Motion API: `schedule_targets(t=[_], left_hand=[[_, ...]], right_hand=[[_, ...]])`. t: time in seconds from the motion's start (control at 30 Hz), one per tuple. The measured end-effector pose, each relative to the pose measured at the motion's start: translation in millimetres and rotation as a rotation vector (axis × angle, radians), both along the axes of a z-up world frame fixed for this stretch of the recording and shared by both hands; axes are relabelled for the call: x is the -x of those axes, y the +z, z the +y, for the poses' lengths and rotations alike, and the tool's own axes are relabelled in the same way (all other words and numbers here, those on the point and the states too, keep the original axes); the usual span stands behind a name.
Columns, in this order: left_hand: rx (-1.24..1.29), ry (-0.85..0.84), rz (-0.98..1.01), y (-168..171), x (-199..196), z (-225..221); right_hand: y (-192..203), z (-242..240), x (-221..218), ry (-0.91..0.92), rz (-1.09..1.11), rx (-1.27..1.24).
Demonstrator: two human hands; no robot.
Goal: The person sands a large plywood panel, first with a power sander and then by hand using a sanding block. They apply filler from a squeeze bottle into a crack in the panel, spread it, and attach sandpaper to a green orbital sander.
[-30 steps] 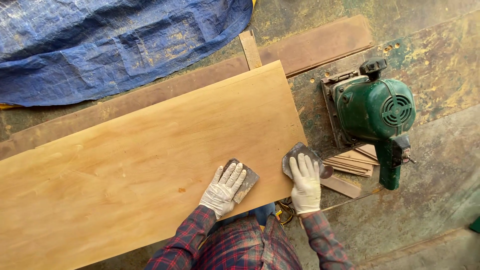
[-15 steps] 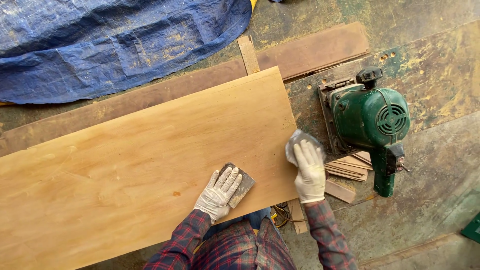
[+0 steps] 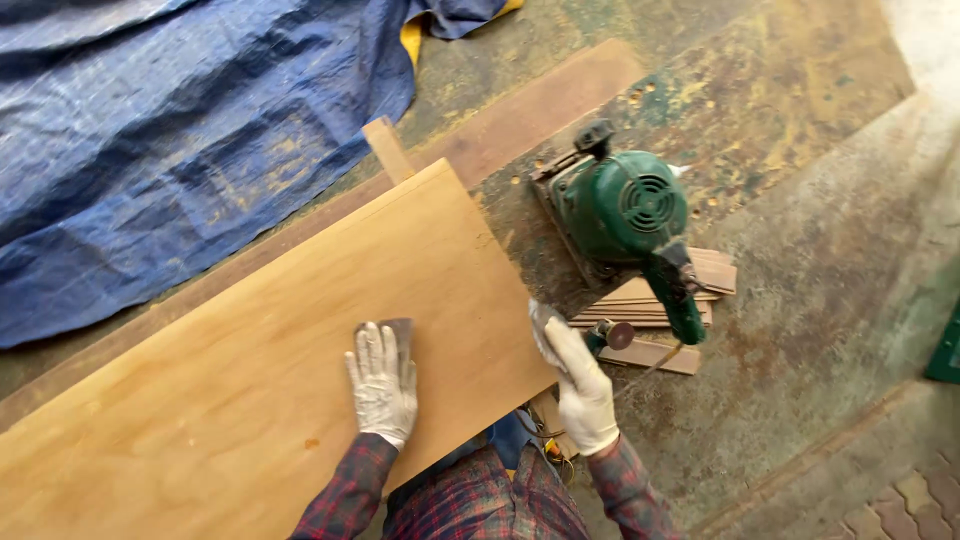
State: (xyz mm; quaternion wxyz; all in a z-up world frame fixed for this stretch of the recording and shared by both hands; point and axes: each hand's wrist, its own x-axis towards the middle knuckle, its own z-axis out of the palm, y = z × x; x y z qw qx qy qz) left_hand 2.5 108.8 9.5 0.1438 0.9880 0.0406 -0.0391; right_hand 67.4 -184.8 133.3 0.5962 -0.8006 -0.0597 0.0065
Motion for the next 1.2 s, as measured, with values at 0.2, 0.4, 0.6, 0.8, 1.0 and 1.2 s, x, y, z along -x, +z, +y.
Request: schedule_targets(t=[0.2, 0.4, 0.6, 0.8, 1.0, 1.2], left_hand=[[-0.059, -0.067, -0.102, -19.5, -208.5, -26.6], [-0.165, -0.709, 0.045, 41.2, -150.9, -118.5], [0.089, -0.548, -0.287, 33.4, -84.9, -76.1], [-0.134, 0.061, -0.025, -13.8, -98.0, -2.0], [0.155, -0.909, 0.205, 32.5, -7.5, -181.2], [0.387, -0.433, -0.18, 31.2, -42.2, -126.8]], right_hand=[[-13.0, -25.3, 84.4, -0.087, 0.232, -0.251], [-12.6, -41.7, 102.9, -0.145, 0.135, -0.019], [33.3, -53.9, 81.5, -0.167, 0.15, -0.312], [8.9, -72.6, 111.7, -0.347, 0.193, -0.106], [19.8, -50.1, 115.4, -0.301, 0.161, -0.026], [38.0, -65.1, 129.1, -0.49, 0.067, 0.025]])
